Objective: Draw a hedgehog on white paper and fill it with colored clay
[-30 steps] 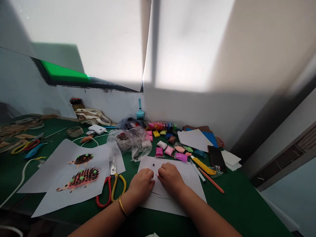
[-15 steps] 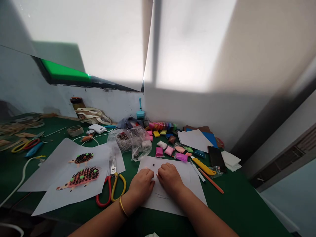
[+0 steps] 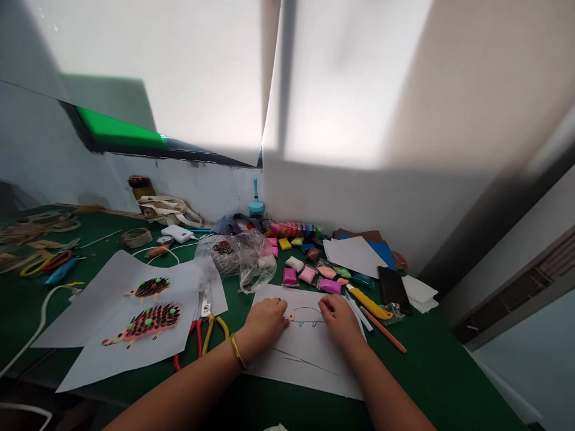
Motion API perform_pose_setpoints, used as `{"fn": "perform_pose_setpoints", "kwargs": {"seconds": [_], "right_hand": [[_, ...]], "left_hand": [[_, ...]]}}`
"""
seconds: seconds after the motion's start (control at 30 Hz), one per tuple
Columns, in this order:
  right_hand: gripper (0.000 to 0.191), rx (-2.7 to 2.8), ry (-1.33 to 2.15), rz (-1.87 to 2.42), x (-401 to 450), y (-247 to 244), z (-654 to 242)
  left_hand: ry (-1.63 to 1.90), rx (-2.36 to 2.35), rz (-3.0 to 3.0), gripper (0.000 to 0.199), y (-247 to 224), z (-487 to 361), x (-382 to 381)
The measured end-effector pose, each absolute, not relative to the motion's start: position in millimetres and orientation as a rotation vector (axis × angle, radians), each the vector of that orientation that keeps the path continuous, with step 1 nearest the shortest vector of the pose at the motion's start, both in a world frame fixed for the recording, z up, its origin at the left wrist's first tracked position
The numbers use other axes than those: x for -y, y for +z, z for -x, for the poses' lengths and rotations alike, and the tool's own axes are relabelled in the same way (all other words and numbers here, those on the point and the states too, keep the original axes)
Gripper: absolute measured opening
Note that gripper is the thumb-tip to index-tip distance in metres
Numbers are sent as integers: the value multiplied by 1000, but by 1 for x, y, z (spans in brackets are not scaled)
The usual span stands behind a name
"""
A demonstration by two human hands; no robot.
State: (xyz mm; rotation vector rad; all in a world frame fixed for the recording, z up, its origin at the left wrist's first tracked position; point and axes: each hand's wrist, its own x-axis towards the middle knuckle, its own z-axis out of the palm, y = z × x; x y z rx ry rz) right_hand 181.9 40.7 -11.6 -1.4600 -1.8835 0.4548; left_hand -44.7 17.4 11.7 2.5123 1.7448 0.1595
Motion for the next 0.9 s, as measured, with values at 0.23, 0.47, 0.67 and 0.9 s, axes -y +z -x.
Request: {"fn": "perform_pose_setpoints", "kwargs": {"seconds": [0.23,0.47,0.67,0.9], "right_hand": [[29,1841,504,1483,-43,-17,-189],[28,1848,514,1508,-41,-14,-185],[27,1855,506,1480,-40,-12,-185],[26,1873,490,1490,-41,-15,-186]], "left_hand": [[143,-1718,-2571,21,5,45,-25],[169,-1708,-2610,22,10,41,-18],[225,-1735,-2590,22,12,42,-14],[282,-1492,-2737,25,8,51,-3]]}}
